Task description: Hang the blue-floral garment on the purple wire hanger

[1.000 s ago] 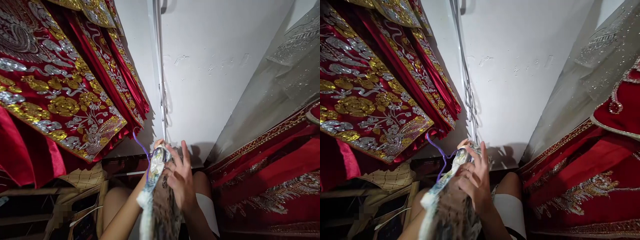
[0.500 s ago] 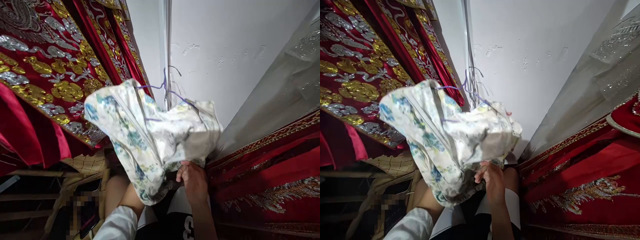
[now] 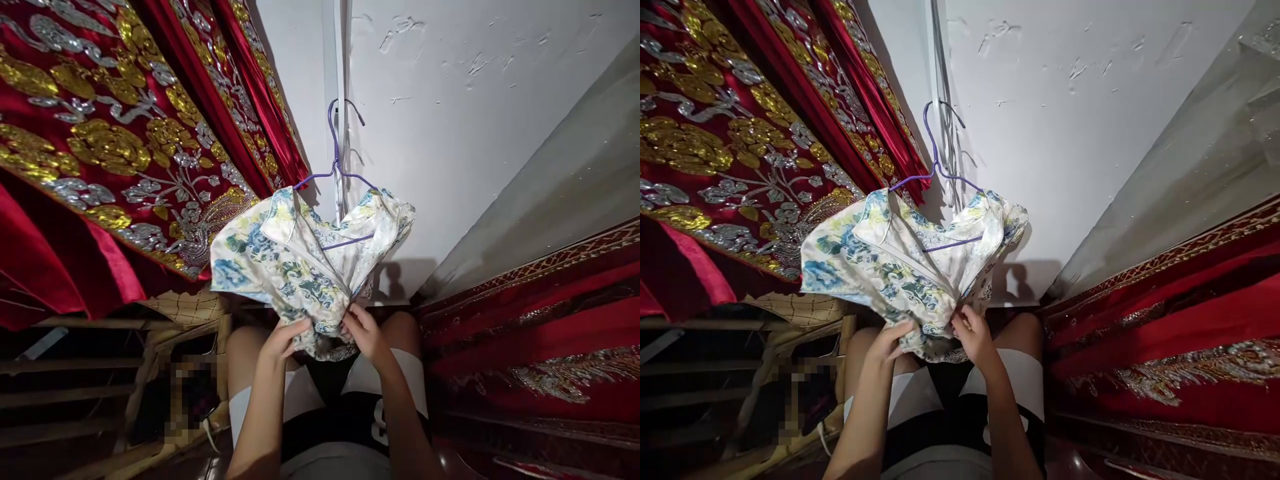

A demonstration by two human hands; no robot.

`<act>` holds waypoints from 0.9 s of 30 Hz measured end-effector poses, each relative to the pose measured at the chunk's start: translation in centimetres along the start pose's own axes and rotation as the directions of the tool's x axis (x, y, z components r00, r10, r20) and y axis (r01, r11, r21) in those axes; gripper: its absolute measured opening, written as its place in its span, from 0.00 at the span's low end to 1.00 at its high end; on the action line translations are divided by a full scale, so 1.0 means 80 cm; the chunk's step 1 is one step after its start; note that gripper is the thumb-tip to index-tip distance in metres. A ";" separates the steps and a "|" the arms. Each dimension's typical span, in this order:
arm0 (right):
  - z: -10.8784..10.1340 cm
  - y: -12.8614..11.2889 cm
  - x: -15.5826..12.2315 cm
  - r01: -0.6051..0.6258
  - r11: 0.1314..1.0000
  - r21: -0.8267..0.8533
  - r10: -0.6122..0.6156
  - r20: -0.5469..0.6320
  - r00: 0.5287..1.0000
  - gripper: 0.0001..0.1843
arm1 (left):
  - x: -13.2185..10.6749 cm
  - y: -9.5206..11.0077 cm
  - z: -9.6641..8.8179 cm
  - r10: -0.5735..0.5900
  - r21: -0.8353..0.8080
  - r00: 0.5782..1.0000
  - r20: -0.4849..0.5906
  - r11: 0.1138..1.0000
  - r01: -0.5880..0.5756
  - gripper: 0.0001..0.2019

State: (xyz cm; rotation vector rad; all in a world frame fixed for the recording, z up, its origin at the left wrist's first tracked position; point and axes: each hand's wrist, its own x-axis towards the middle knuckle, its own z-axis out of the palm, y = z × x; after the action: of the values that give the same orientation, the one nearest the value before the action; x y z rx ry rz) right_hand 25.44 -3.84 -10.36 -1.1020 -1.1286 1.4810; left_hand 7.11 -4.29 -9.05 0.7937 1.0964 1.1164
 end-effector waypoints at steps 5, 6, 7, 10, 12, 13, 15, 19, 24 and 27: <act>0.019 0.010 -0.002 -0.032 0.999 0.014 0.031 0.039 0.999 0.16 | -0.010 0.017 0.013 -0.012 -0.183 0.994 -0.109 0.983 -0.008 0.42; 0.017 0.010 -0.002 -0.035 0.999 -0.002 0.035 0.025 0.999 0.15 | -0.009 0.016 0.016 -0.019 -0.213 0.994 -0.107 0.977 -0.004 0.42; 0.014 0.009 -0.002 -0.034 0.999 -0.018 0.034 0.016 0.999 0.14 | -0.007 0.015 0.017 -0.027 -0.232 0.995 -0.098 0.973 0.003 0.41; 0.009 0.009 -0.001 -0.004 0.999 -0.040 0.004 -0.004 1.000 0.15 | -0.001 0.011 0.016 -0.056 -0.252 0.997 -0.056 0.967 0.040 0.37; 0.012 0.011 -0.002 0.017 0.999 -0.037 -0.017 0.002 1.000 0.19 | 0.001 0.009 0.014 -0.089 -0.254 0.996 -0.017 0.964 0.081 0.34; 0.015 0.012 -0.002 0.023 0.999 -0.029 -0.022 0.009 1.000 0.20 | 0.002 0.008 0.013 -0.101 -0.254 0.995 0.001 0.962 0.098 0.33; 0.020 0.014 -0.004 0.036 0.999 -0.008 -0.036 0.019 0.999 0.19 | 0.007 0.006 0.008 -0.083 -0.244 0.996 -0.022 0.967 0.075 0.30; 0.017 0.008 -0.005 0.039 0.999 -0.017 -0.039 0.009 0.999 0.21 | 0.026 -0.010 -0.006 0.234 -0.038 0.867 -0.441 0.960 -0.279 0.24; 0.006 0.000 -0.002 -0.027 0.999 -0.045 0.026 -0.028 0.999 0.20 | 0.029 -0.054 -0.003 0.775 0.560 0.440 -0.452 0.631 -0.537 0.16; 0.005 -0.004 0.001 -0.078 0.995 -0.069 0.081 0.053 0.995 0.19 | 0.023 -0.068 0.015 0.657 0.578 0.751 0.068 0.588 -0.566 0.09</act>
State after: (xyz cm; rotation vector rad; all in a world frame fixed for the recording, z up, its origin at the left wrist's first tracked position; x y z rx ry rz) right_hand 25.07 -3.75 -9.96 -1.1693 -1.1922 1.5543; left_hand 9.93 -4.04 -14.21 1.6959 1.3562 1.4605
